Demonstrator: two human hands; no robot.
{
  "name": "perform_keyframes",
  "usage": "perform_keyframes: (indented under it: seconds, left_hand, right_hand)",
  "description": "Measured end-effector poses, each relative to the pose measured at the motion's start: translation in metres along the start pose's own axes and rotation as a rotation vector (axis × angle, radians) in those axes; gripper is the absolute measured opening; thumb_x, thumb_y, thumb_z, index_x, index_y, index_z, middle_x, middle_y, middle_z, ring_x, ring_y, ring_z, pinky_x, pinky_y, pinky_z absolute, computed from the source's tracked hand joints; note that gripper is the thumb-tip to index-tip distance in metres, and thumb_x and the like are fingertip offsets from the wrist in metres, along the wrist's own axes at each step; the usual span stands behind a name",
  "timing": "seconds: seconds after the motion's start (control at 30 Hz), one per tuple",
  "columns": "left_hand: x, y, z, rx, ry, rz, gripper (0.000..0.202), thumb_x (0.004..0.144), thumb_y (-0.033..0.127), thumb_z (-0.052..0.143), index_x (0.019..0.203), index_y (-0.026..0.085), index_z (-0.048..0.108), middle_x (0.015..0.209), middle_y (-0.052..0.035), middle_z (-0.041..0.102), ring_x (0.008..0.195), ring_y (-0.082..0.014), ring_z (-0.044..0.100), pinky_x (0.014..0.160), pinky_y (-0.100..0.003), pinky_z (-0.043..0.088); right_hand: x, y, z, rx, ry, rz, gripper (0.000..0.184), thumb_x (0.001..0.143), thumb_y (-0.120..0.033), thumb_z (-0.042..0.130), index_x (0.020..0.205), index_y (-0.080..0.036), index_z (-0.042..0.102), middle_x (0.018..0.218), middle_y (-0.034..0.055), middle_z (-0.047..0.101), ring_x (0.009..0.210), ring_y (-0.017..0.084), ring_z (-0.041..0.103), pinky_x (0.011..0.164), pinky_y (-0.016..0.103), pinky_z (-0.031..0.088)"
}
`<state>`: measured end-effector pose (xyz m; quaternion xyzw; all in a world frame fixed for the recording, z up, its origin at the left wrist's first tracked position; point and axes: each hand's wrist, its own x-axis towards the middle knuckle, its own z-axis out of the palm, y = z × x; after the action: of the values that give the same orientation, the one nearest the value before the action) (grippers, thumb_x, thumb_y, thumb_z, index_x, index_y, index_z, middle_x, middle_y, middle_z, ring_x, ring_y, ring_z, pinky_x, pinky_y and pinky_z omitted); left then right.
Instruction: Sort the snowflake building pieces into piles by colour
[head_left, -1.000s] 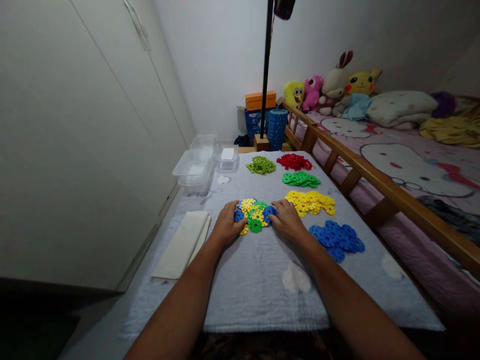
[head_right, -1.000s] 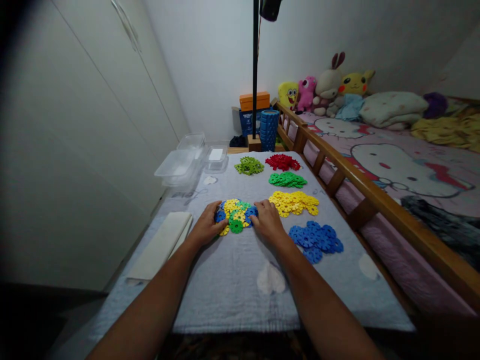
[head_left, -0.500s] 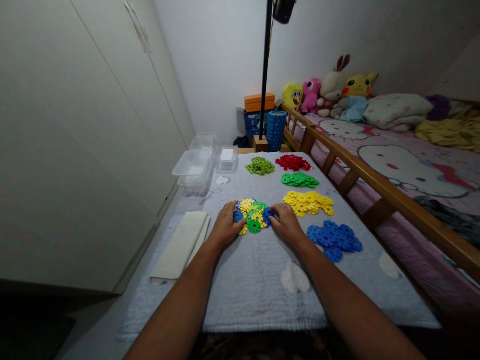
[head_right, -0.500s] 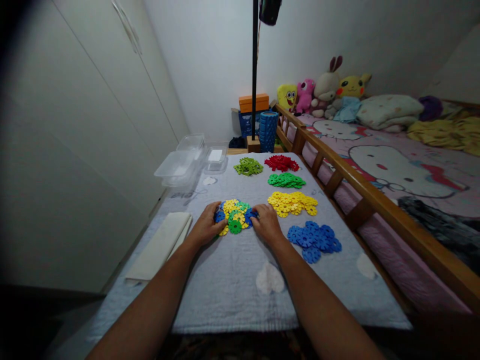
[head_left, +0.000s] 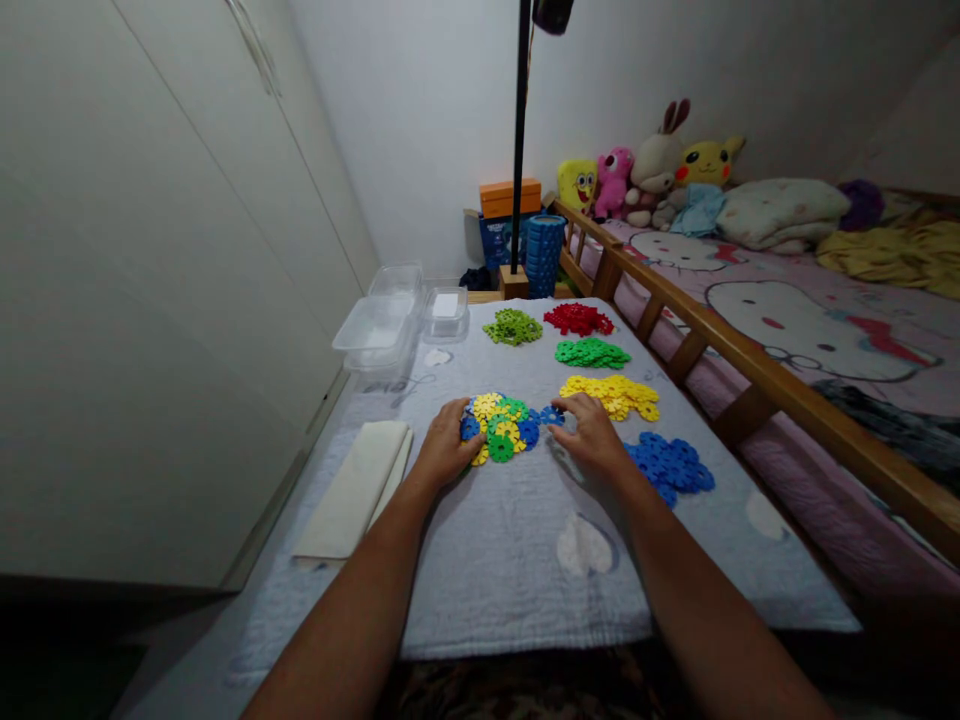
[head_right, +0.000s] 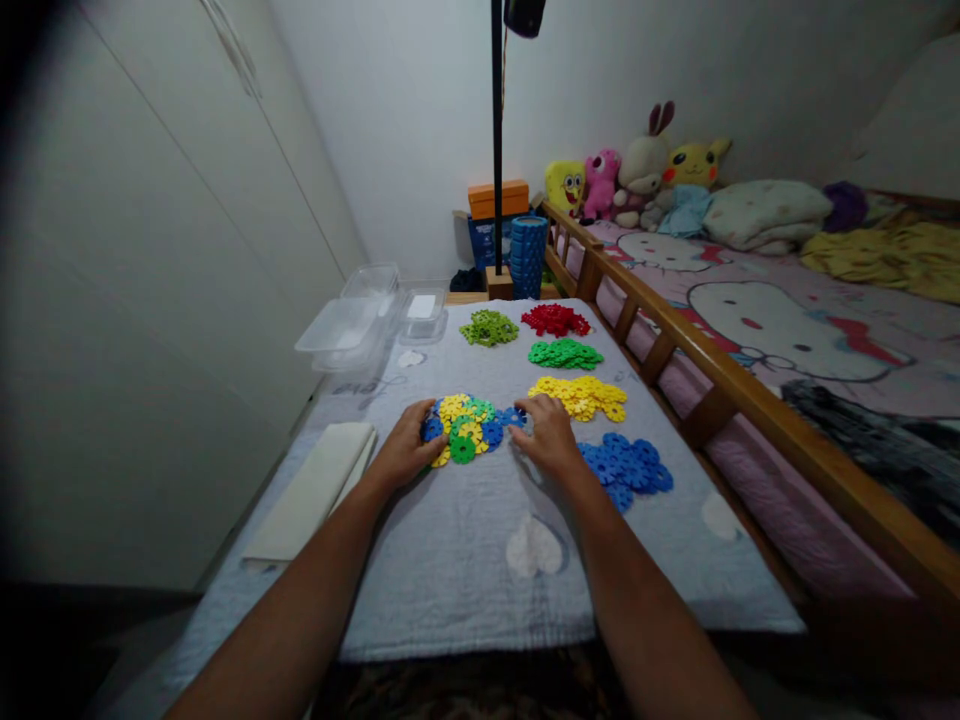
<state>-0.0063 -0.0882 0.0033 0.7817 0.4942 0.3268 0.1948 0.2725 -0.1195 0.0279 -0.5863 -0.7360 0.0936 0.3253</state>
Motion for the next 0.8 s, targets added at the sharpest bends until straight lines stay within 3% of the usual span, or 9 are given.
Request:
perform_keyframes:
  seconds: [0.2,0.33,0.5,0.8]
  left_hand:
    - [0.000,0.000,0.000,0.002,-0.006,0.001,0.058,0.081,0.032,0.067,0.134,0.018,0.051,0.132,-0.0141,0.059,0.124,-0.0295,0.056,0.110,-0.048,0.045]
    - [0.000,-0.001,0.001,-0.004,0.000,-0.006,0.057,0.080,0.031,0.067,0.134,0.019,0.051,0.131,-0.0132,0.059,0.123,-0.0292,0.057,0.109,-0.047,0.045]
    - [0.000,-0.002,0.001,-0.001,-0.010,-0.014,0.058,0.081,0.033,0.066,0.135,0.017,0.050,0.134,-0.0144,0.057,0.125,-0.0296,0.055,0.110,-0.048,0.044]
    - [0.001,-0.002,0.001,0.007,-0.016,-0.022,0.060,0.080,0.031,0.067,0.136,0.017,0.050,0.136,-0.0149,0.056,0.128,-0.0297,0.054,0.113,-0.048,0.042]
  right_hand:
    - [-0.029,0.046,-0.073,-0.105,-0.026,0.131,0.031,0.079,-0.036,0.067,0.106,-0.022,0.073,0.107,0.0103,0.071,0.105,0.029,0.062,0.098,0.043,0.044]
    - [-0.056,0.081,-0.105,-0.174,-0.061,0.268,0.034,0.076,-0.038,0.065,0.104,-0.021,0.075,0.108,0.0120,0.072,0.106,0.030,0.065,0.099,0.043,0.046]
    - [-0.077,0.103,-0.118,-0.206,-0.125,0.335,0.036,0.074,-0.040,0.066,0.102,-0.021,0.078,0.111,0.0141,0.073,0.106,0.032,0.066,0.099,0.044,0.048]
    - [-0.083,0.090,-0.121,-0.313,-0.158,0.328,0.042,0.078,-0.034,0.061,0.115,-0.020,0.076,0.117,0.0136,0.071,0.109,0.031,0.063,0.098,0.043,0.047]
